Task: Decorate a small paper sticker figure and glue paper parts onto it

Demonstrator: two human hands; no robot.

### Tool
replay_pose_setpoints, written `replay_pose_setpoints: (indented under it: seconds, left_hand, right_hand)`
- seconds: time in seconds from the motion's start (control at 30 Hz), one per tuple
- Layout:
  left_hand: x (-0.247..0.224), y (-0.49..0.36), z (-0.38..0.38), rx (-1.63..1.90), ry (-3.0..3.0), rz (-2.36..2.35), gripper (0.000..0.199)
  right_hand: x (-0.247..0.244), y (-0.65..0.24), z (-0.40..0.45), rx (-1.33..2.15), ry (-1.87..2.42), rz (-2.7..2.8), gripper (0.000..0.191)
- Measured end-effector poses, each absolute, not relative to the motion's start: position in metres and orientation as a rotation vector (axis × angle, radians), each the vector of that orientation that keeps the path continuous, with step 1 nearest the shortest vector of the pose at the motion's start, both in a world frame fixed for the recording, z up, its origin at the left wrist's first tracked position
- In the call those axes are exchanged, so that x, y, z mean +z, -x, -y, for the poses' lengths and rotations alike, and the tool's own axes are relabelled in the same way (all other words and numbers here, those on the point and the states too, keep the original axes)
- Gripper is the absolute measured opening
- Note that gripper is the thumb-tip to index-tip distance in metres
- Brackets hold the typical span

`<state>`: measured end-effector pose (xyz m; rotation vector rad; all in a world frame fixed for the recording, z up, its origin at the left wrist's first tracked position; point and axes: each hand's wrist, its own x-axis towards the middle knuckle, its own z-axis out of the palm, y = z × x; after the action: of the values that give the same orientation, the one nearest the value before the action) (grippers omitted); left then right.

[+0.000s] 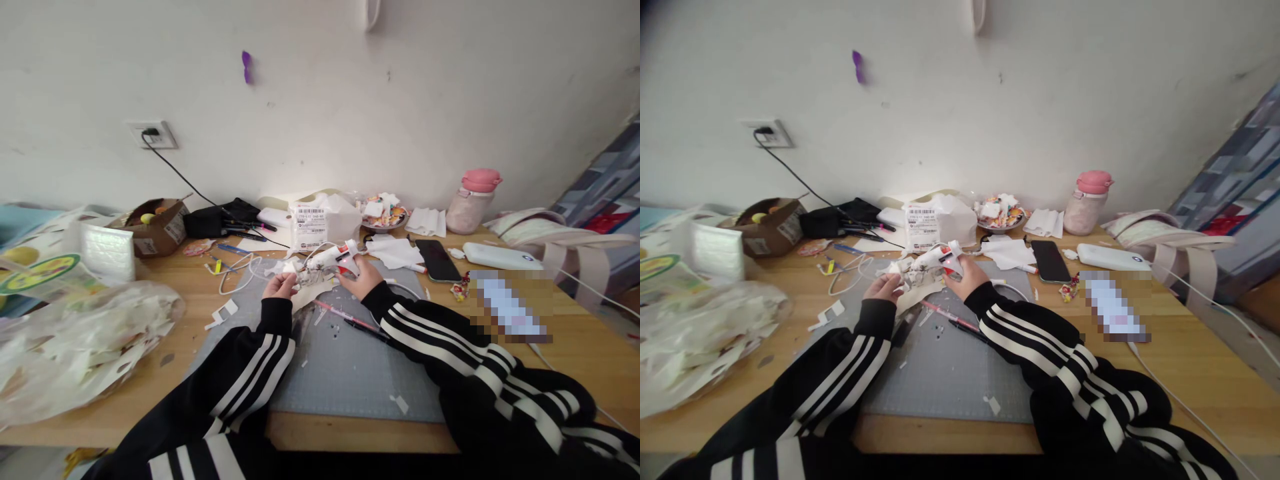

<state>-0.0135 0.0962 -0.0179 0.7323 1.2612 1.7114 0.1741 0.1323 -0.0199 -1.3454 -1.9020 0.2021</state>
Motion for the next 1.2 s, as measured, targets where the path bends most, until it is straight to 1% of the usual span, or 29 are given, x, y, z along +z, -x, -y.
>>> replay_pose_setpoints:
  seconds: [0.33, 0.53, 0.6, 0.7, 0.77, 1.03, 1.2]
  left_hand:
    - [-0.016, 0.013, -0.096, 1.698, -0.701, -1.245, 0.032]
    - [-0.019, 0.016, -0.096, 1.675, -0.712, -1.228, 0.033]
    - [-0.022, 0.017, -0.097, 1.661, -0.724, -1.225, 0.029]
    - [-0.026, 0.019, -0.098, 1.626, -0.754, -1.237, 0.017]
    - [-0.030, 0.020, -0.099, 1.600, -0.776, -1.251, 0.014]
    - [-0.030, 0.018, -0.099, 1.568, -0.820, -1.277, 0.015]
    - [-0.023, 0.015, -0.095, 1.591, -0.816, -1.282, 0.030]
  right_hand:
    - [-0.016, -0.175, -0.131, 0.247, 1.402, 1.826, 0.038]
    - [-0.011, -0.173, -0.126, 0.271, 1.403, 1.777, 0.031]
    - [-0.010, -0.173, -0.124, 0.279, 1.399, 1.770, 0.030]
    - [-0.010, -0.173, -0.125, 0.291, 1.396, 1.768, 0.032]
    - [-0.010, -0.173, -0.126, 0.295, 1.392, 1.770, 0.033]
    - [-0.010, -0.173, -0.123, 0.277, 1.370, 1.770, 0.032]
    - [-0.012, -0.173, -0.125, 0.276, 1.363, 1.778, 0.033]
